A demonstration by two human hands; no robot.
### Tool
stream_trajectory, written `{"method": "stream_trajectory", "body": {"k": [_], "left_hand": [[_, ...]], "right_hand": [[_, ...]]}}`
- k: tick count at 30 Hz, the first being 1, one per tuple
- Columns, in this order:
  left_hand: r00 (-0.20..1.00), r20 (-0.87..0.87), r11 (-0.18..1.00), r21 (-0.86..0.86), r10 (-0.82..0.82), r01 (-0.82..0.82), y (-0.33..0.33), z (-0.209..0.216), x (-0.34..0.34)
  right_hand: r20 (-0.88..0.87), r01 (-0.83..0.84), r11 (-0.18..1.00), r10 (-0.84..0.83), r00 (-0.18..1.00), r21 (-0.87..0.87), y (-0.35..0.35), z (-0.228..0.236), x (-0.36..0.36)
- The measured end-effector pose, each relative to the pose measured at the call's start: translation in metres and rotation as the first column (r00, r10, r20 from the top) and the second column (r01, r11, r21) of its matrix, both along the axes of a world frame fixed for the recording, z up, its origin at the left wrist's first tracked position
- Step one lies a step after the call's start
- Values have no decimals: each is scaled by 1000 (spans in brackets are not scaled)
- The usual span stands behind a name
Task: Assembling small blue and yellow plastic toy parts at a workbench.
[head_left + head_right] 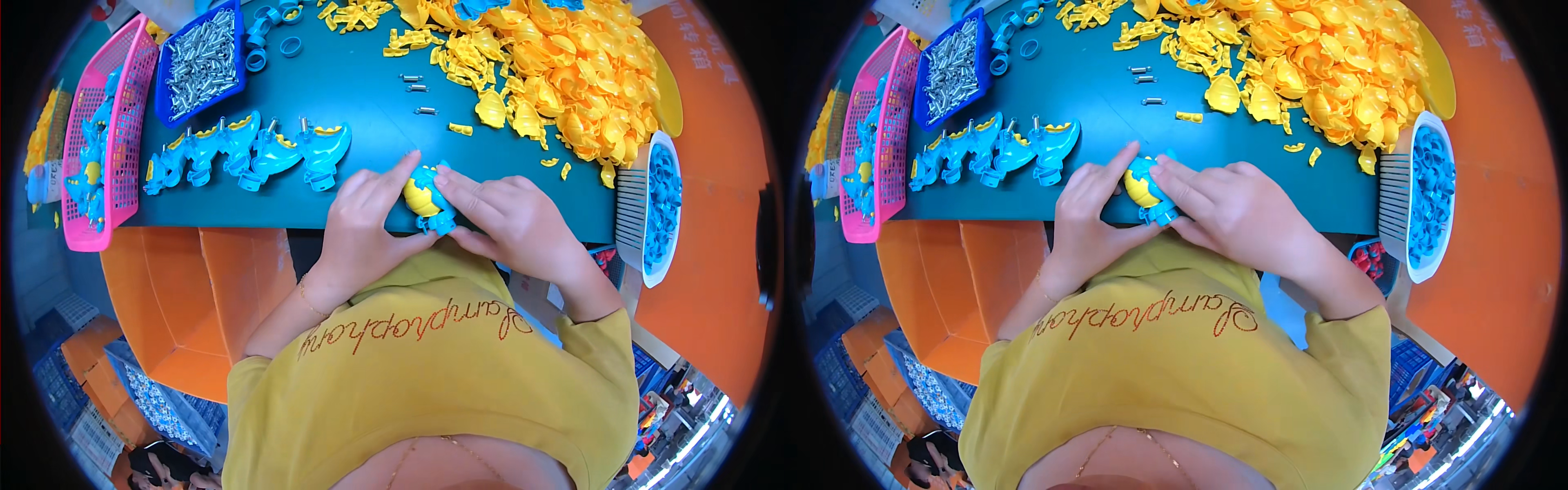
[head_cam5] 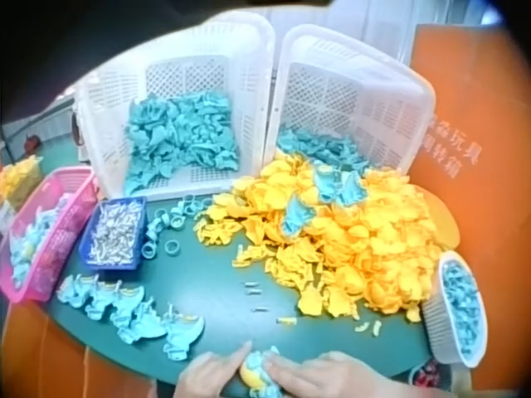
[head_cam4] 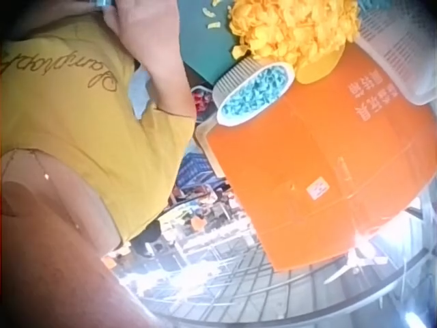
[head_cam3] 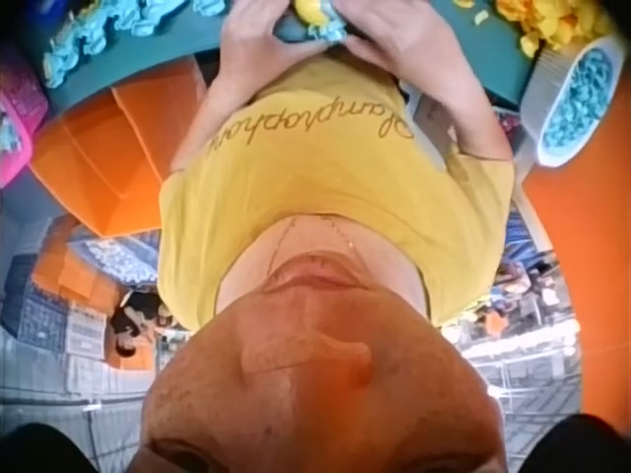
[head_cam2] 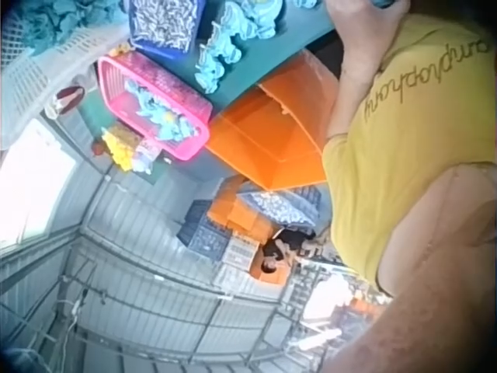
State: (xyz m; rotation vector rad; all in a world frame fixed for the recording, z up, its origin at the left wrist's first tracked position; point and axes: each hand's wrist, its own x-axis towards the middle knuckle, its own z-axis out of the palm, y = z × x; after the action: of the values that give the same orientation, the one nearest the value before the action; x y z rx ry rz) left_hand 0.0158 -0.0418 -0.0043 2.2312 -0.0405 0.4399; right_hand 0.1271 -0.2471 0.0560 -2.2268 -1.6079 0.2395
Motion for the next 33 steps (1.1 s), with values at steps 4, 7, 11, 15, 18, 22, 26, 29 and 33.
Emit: {"method": "stream_trajectory", "body": {"k": [4, 7, 11, 15, 18, 22, 26, 29, 33], "left_hand": [[999, -11, 999, -22, 31, -32, -2, -2, 0], [997, 28, 998, 2, 67, -67, -7, -8, 1], [990, 47, 990, 23, 136, -137, -13, -9, 3], [979, 89, 981, 49, 184, -189, -16, -7, 6], [979, 100, 982, 42, 177, -182, -15, -1, 7], [986, 74, 989, -11, 149, -148, -16, 1, 7], [995, 38, 996, 7, 89, -90, -15, 6, 5], [996, 35, 996, -52, 81, -79, -12, 5, 4], [999, 38, 998, -68, -10, 13, -1, 5, 6]], "right_hand": [[113, 1, 999, 4, 994, -42, 5, -1, -6], [63, 10, 1000, -8, 998, -20, 5, -4, -8], [-21, 46, 996, -47, 999, -72, 9, -6, -12], [-14, 109, 993, -108, 994, 36, 11, -28, -22], [23, 161, 965, -169, 985, 209, 12, -47, -20], [46, 268, 891, -305, 951, 365, 18, -58, -22], [-115, 342, 802, -330, 937, 490, 16, -60, -31], [-157, 301, 805, -257, 954, 511, 10, -64, -27], [-361, 365, 833, -217, 907, 416, 2, -57, -23]]}}
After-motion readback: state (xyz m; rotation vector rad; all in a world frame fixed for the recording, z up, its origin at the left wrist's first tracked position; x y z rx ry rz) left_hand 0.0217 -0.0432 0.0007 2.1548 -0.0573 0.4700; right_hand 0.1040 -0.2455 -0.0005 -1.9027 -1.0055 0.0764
